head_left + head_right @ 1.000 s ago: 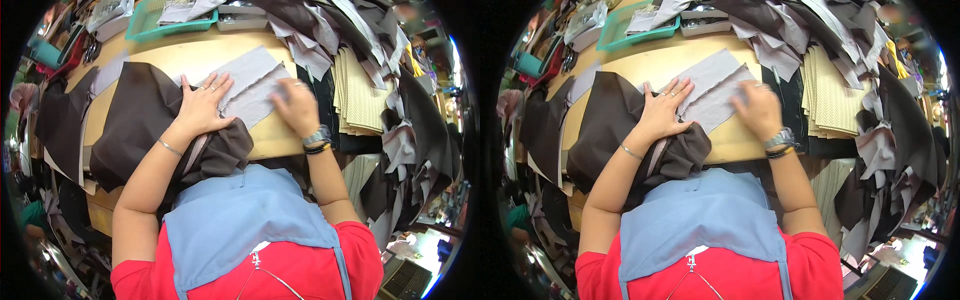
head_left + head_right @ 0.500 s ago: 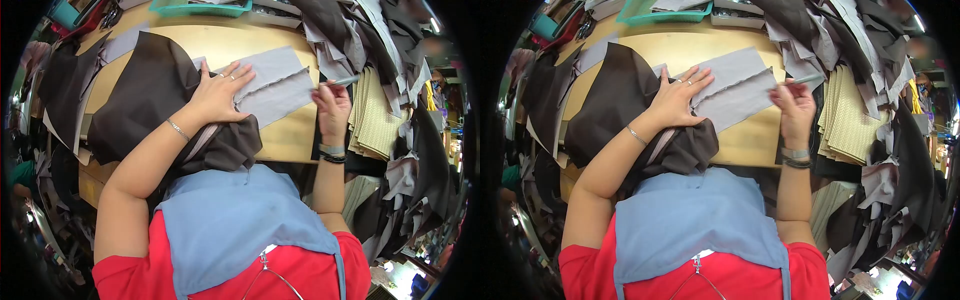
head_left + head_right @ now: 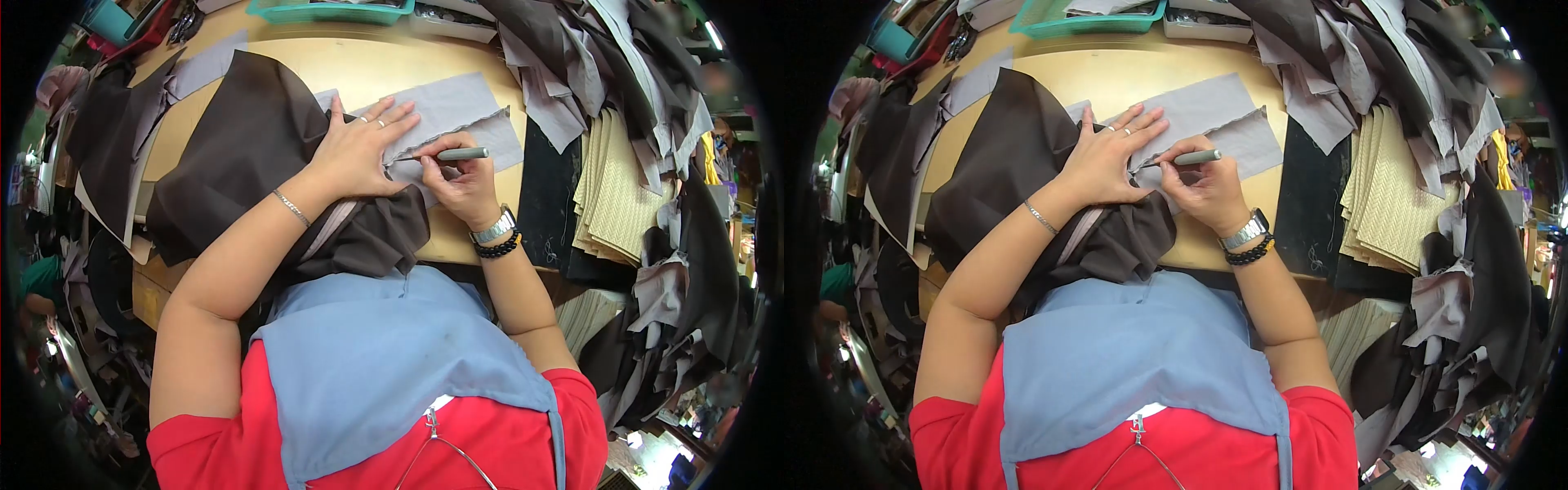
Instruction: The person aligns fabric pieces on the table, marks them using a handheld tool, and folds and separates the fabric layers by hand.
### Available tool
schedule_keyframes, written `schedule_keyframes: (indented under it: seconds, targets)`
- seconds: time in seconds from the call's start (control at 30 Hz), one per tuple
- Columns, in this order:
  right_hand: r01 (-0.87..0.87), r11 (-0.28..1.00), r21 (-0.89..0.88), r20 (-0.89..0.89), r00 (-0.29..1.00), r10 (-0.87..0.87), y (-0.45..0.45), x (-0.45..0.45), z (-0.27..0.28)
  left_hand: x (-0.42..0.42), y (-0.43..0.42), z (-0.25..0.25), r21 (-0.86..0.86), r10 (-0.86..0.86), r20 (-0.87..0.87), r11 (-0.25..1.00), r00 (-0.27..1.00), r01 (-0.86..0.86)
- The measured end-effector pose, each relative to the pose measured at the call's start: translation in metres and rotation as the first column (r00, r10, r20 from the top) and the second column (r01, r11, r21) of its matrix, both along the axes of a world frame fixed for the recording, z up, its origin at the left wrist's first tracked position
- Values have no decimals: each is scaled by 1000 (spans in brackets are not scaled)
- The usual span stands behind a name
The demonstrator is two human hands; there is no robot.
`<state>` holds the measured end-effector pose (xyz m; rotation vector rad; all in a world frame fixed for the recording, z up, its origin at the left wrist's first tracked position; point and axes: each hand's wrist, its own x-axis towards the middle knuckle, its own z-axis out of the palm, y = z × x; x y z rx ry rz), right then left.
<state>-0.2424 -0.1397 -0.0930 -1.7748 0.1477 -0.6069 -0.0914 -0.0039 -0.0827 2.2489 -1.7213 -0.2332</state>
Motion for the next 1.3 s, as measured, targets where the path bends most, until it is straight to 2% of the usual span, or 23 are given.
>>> schedule_keyframes:
  seconds: [0.17, 0.27, 0.37, 0.47, 0.5, 0.6, 0.73, 0.83, 1.03, 1.17, 1.3]
  targets:
    - [-16, 1000, -27, -47, 999, 15, 4, 1, 3, -1, 0, 0, -5, 7, 6, 1000, 1000, -6]
    - [35, 973, -228, 1, 999, -36, 0, 2, -2, -1, 0, -1, -2, 6, 21, 1000, 1000, -6]
    - [161, 937, -309, 30, 987, -160, -1, 2, 3, 0, 0, 0, 13, 1, 20, 1000, 1000, -1]
    - [238, 951, -199, 40, 971, -235, -5, 2, 4, 0, 0, 0, 17, 2, 27, 1000, 1000, -2]
    - [250, 962, -108, 63, 968, -244, -2, 2, 5, 0, 0, 0, 17, 3, 32, 1000, 999, -3]
    - [127, 971, -200, 185, 979, -90, -1, 2, -3, 0, 0, 0, 11, 3, 36, 1000, 999, -3]
    - [52, 987, -150, 87, 995, -39, 7, 2, -3, -1, 0, -2, -5, 8, 32, 1000, 999, -8]
    - [54, 971, -233, 100, 994, -31, 6, 5, -1, -1, -1, -1, -7, 7, 30, 1000, 1000, -7]
    - [182, 955, -236, 4, 983, -186, 4, 3, 5, -1, 0, 2, 17, 7, 20, 1000, 1000, -7]
    - [271, 945, -184, 31, 962, -270, -3, 3, 6, -2, -1, 3, 37, 10, 18, 999, 1000, -10]
    - [339, 918, -206, 24, 940, -341, -11, 0, 3, -1, -1, 2, 35, 8, 26, 999, 1000, -9]
